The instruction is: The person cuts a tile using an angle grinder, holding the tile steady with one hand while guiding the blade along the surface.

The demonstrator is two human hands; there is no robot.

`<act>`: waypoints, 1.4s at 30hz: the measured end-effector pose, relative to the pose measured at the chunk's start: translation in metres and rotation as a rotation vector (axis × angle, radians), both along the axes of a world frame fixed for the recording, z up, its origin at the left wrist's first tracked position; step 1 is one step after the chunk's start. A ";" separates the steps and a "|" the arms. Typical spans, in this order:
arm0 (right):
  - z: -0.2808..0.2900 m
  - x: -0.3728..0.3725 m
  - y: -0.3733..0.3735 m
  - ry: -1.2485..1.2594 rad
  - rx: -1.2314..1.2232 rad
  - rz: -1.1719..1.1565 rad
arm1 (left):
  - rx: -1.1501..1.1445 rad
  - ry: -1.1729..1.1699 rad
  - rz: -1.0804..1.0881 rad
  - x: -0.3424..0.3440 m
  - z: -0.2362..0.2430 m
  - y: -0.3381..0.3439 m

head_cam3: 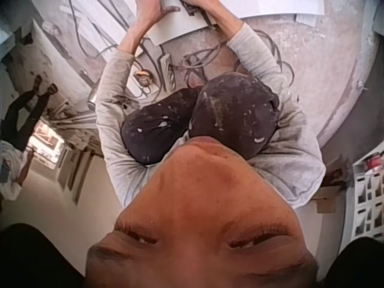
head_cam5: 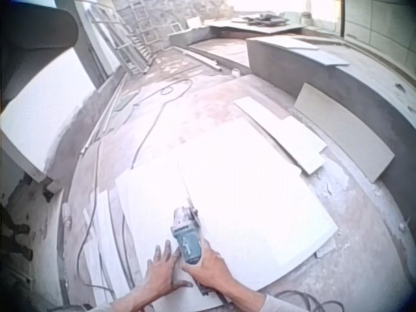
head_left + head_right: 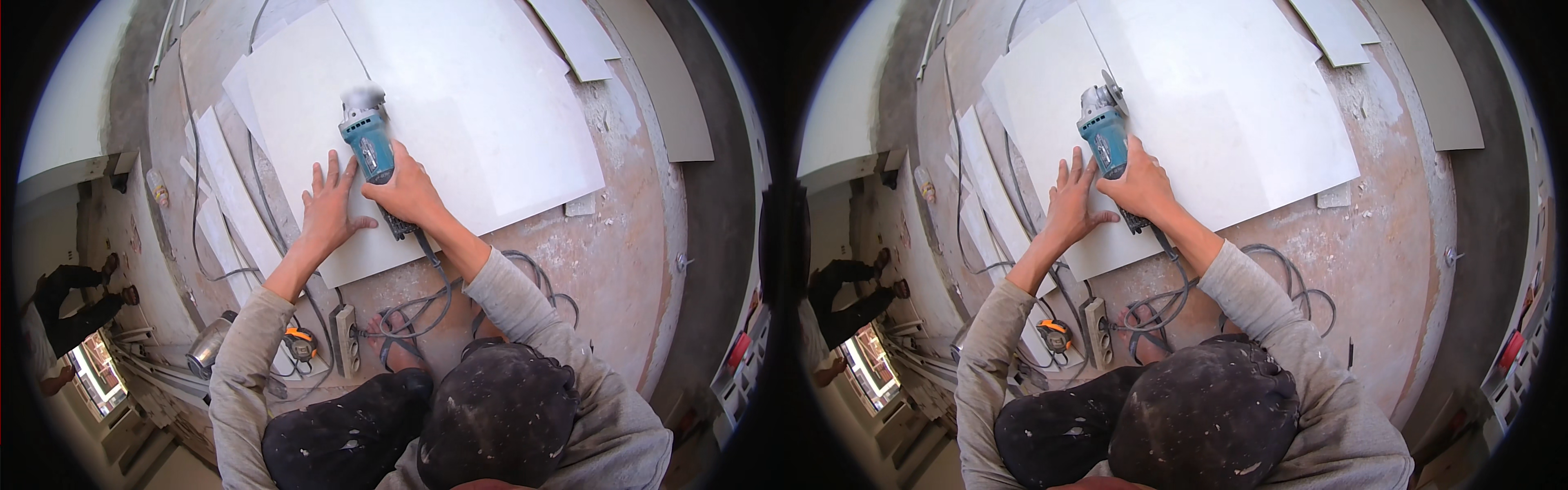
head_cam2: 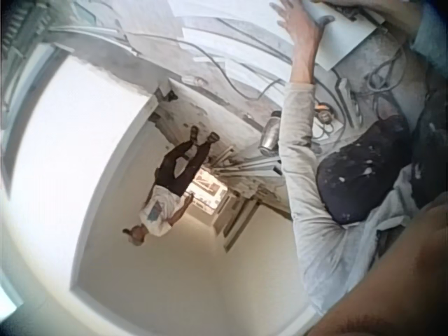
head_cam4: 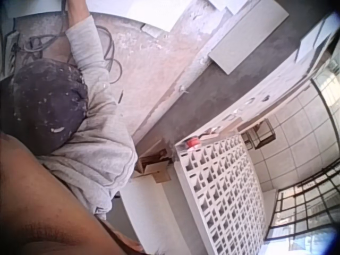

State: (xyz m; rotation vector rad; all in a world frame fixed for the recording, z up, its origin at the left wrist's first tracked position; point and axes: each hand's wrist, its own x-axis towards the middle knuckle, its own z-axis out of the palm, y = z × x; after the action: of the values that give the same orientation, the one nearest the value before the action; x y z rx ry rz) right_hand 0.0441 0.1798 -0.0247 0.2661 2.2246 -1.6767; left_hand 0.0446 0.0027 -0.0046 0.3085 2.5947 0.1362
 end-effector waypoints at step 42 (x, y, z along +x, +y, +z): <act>-0.007 0.018 -0.001 0.036 -0.025 -0.023 | 0.054 -0.003 -0.009 0.000 0.000 -0.005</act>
State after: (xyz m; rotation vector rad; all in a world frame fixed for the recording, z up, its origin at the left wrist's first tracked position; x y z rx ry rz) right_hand 0.0625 0.1789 -0.0319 0.2587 2.2333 -1.7330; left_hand 0.0446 -0.0025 -0.0047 0.3388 2.5900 0.2033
